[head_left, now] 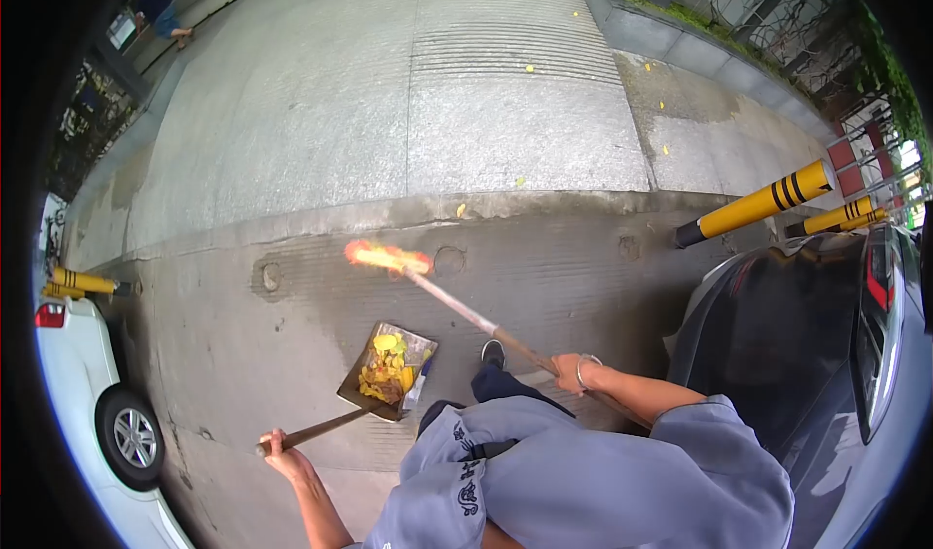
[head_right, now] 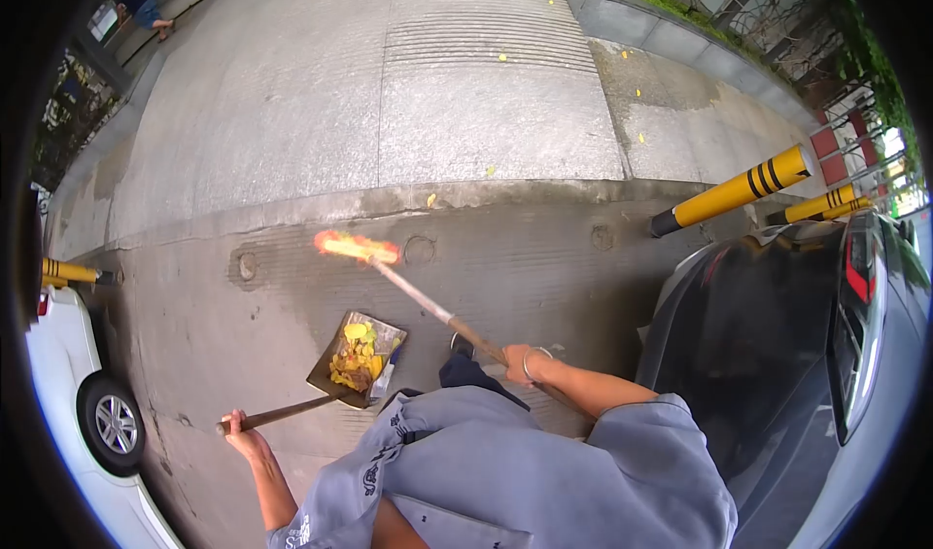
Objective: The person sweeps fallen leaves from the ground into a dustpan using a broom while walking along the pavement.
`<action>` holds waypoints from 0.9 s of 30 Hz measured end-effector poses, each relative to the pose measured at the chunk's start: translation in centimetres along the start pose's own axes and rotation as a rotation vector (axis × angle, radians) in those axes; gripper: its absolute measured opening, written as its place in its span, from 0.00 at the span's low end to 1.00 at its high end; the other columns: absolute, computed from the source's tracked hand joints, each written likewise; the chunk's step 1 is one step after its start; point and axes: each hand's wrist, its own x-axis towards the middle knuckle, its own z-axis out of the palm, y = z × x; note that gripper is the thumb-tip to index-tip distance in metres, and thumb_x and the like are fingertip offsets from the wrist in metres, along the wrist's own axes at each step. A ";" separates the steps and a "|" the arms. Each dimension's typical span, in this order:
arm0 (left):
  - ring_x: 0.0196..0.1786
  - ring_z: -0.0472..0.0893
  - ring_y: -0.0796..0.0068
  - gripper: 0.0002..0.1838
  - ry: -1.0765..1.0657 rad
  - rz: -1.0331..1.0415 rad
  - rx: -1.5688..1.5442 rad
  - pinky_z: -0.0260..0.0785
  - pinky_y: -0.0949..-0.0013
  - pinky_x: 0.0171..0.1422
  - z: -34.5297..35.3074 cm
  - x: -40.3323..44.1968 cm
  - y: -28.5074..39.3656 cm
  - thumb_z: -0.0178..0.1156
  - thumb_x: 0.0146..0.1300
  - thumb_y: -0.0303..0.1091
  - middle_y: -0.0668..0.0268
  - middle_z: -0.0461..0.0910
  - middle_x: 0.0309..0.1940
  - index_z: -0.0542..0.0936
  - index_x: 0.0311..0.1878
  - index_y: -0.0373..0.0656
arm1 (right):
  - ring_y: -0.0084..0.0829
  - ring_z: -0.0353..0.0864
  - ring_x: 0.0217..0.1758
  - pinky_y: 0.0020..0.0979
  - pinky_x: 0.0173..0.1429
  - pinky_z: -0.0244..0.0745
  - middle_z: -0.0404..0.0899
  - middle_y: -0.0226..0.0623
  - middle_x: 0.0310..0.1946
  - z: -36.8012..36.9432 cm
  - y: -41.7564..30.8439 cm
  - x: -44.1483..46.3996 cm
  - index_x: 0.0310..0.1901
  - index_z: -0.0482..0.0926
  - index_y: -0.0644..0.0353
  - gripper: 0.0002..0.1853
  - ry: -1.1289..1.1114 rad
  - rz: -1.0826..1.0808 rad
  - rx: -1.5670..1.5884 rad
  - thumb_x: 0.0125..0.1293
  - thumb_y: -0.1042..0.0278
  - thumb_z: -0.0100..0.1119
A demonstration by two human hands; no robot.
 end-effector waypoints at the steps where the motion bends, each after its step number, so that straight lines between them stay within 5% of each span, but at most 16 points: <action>1: 0.23 0.59 0.82 0.12 -0.020 0.005 -0.021 0.53 0.79 0.31 2.0 0.4 0.0 0.52 0.43 0.21 0.73 0.57 0.16 0.60 0.14 0.45 | 0.27 0.69 0.11 0.27 0.15 0.65 0.69 0.37 0.12 -1.6 0.3 0.3 0.24 0.65 0.66 0.06 0.000 0.002 0.011 0.46 0.73 0.48; 3: 0.23 0.59 0.82 0.12 -0.079 0.004 -0.007 0.53 0.79 0.31 5.3 3.1 -0.1 0.52 0.43 0.21 0.73 0.57 0.16 0.60 0.14 0.46 | 0.33 0.74 0.17 0.30 0.23 0.69 0.72 0.45 0.14 -4.9 -1.2 1.2 0.30 0.69 0.68 0.11 0.077 0.092 0.062 0.42 0.74 0.44; 9: 0.24 0.59 0.81 0.12 -0.348 -0.028 0.062 0.53 0.77 0.32 17.3 8.0 -2.1 0.52 0.44 0.22 0.73 0.58 0.16 0.61 0.14 0.45 | 0.34 0.75 0.18 0.31 0.25 0.70 0.73 0.43 0.15 -14.2 -0.6 5.0 0.22 0.72 0.70 0.08 0.243 0.335 0.164 0.41 0.76 0.43; 16: 0.23 0.61 0.81 0.12 -0.545 -0.088 0.157 0.54 0.77 0.32 29.7 15.5 -6.0 0.53 0.44 0.23 0.72 0.62 0.16 0.61 0.12 0.44 | 0.35 0.76 0.26 0.32 0.29 0.71 0.74 0.46 0.19 -24.2 -1.2 12.7 0.25 0.75 0.70 0.08 0.289 0.512 0.057 0.43 0.77 0.47; 19: 0.23 0.59 0.84 0.12 -0.662 -0.117 0.279 0.52 0.79 0.30 34.2 16.4 -6.9 0.53 0.44 0.23 0.74 0.60 0.15 0.61 0.13 0.44 | 0.38 0.76 0.29 0.34 0.32 0.71 0.75 0.46 0.24 -24.9 -2.3 15.8 0.28 0.75 0.67 0.09 0.110 0.513 -0.027 0.41 0.77 0.51; 21: 0.23 0.59 0.84 0.12 -0.687 -0.138 0.312 0.53 0.79 0.30 36.4 16.6 -8.0 0.53 0.43 0.22 0.74 0.60 0.15 0.61 0.13 0.44 | 0.32 0.77 0.24 0.31 0.29 0.71 0.74 0.43 0.17 -22.7 -3.9 16.5 0.22 0.75 0.69 0.07 -0.010 0.460 -0.099 0.42 0.76 0.48; 23: 0.23 0.57 0.85 0.13 -0.679 -0.162 0.324 0.54 0.79 0.32 37.7 16.8 -8.8 0.54 0.43 0.21 0.75 0.59 0.15 0.61 0.13 0.43 | 0.28 0.76 0.21 0.29 0.25 0.71 0.74 0.42 0.16 -18.4 -4.4 15.8 0.18 0.74 0.66 0.05 0.173 0.388 -0.040 0.42 0.76 0.48; 25: 0.23 0.57 0.85 0.13 -0.685 -0.168 0.313 0.55 0.79 0.33 38.7 17.2 -8.7 0.54 0.43 0.21 0.75 0.59 0.15 0.61 0.13 0.43 | 0.26 0.72 0.14 0.28 0.18 0.68 0.71 0.39 0.12 -17.2 -5.5 12.3 0.18 0.70 0.66 0.03 0.057 0.237 0.245 0.42 0.76 0.48; 27: 0.23 0.57 0.84 0.13 -0.694 -0.165 0.299 0.56 0.79 0.35 39.1 17.9 -8.9 0.54 0.42 0.21 0.75 0.59 0.15 0.61 0.13 0.43 | 0.25 0.66 0.08 0.25 0.12 0.63 0.65 0.35 0.10 -16.0 -5.2 9.2 0.21 0.65 0.66 0.03 -0.073 0.230 0.903 0.42 0.77 0.46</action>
